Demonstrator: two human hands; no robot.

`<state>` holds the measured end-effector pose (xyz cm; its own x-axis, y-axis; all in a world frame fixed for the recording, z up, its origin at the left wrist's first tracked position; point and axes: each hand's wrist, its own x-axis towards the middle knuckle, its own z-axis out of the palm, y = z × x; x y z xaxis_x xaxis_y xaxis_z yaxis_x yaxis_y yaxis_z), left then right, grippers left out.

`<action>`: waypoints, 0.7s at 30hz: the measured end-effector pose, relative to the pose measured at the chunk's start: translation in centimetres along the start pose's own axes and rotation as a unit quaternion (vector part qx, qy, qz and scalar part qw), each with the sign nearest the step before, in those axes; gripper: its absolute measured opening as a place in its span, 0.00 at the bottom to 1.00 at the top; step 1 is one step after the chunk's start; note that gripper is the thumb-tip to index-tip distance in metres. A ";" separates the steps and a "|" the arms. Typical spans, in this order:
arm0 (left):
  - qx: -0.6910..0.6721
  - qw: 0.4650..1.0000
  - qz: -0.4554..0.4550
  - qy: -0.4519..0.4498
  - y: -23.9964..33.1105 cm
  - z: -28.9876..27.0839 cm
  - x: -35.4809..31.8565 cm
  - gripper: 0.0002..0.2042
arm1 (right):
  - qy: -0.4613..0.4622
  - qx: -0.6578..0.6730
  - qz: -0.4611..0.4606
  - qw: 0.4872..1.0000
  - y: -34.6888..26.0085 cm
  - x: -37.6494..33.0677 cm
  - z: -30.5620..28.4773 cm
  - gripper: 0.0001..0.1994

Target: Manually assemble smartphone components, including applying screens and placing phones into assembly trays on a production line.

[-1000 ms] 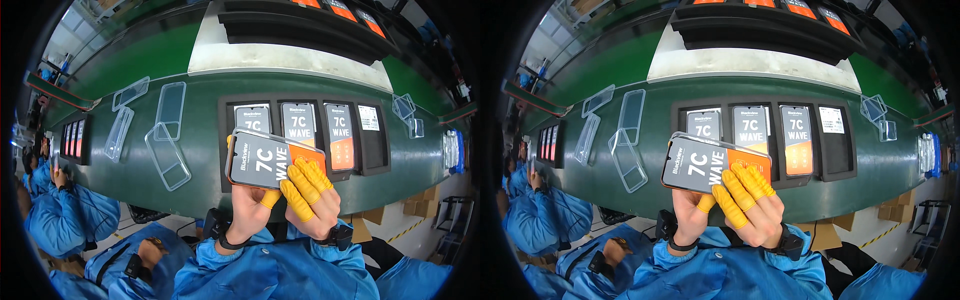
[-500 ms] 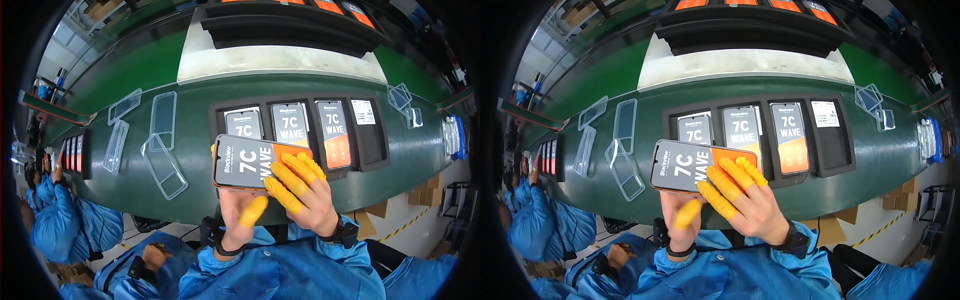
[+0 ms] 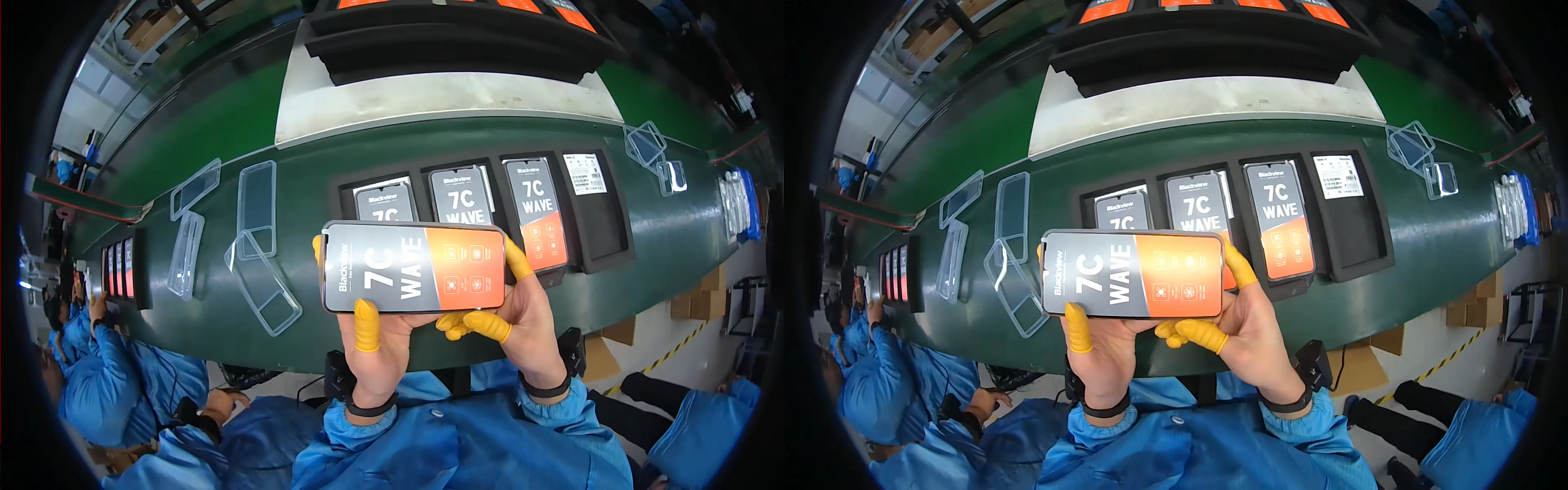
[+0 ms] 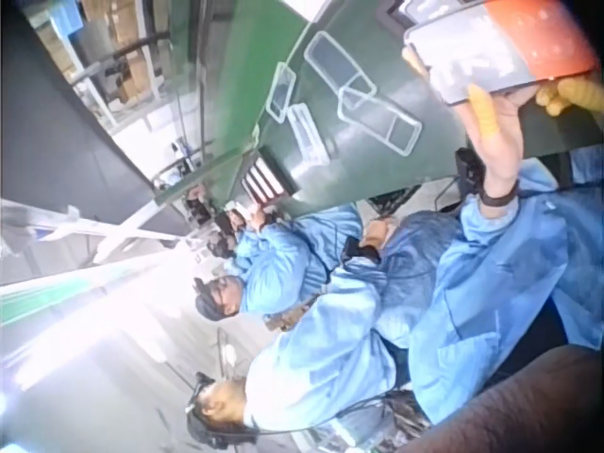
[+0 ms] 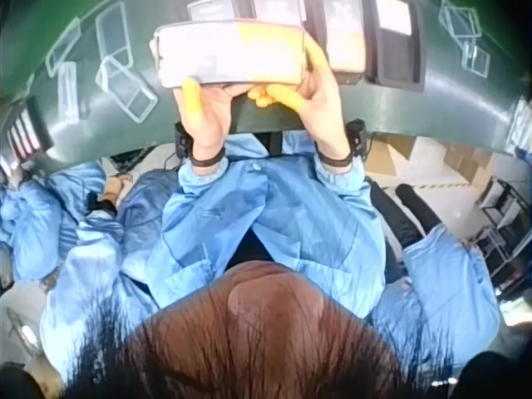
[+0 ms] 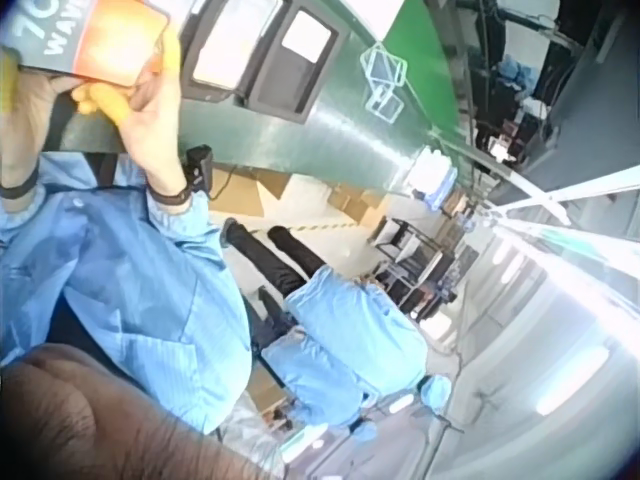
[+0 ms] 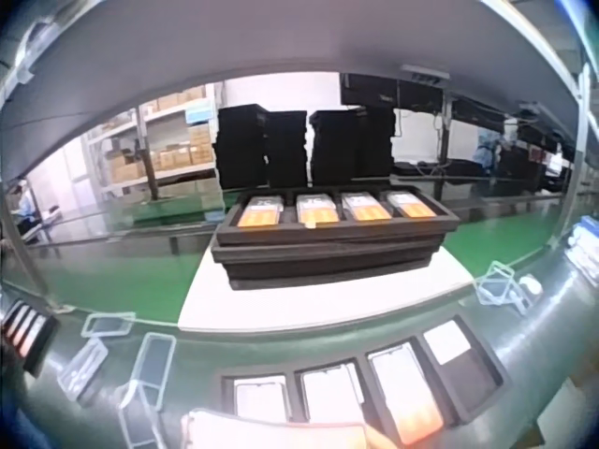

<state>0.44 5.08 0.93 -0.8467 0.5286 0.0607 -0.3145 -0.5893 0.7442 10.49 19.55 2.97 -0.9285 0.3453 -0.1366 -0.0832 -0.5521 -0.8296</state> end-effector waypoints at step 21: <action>0.125 0.990 0.021 -0.065 3.2 -2.1 0.2 0.22 | 0.029 -0.012 -0.120 0.992 -0.4 -0.1 -1.5 0.50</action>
<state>-1.68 2.00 1.90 -0.7894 0.5902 0.1686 -0.1501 -0.4520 0.8793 11.15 20.90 2.51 -0.8604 0.5083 0.0357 -0.2904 -0.4314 -0.8541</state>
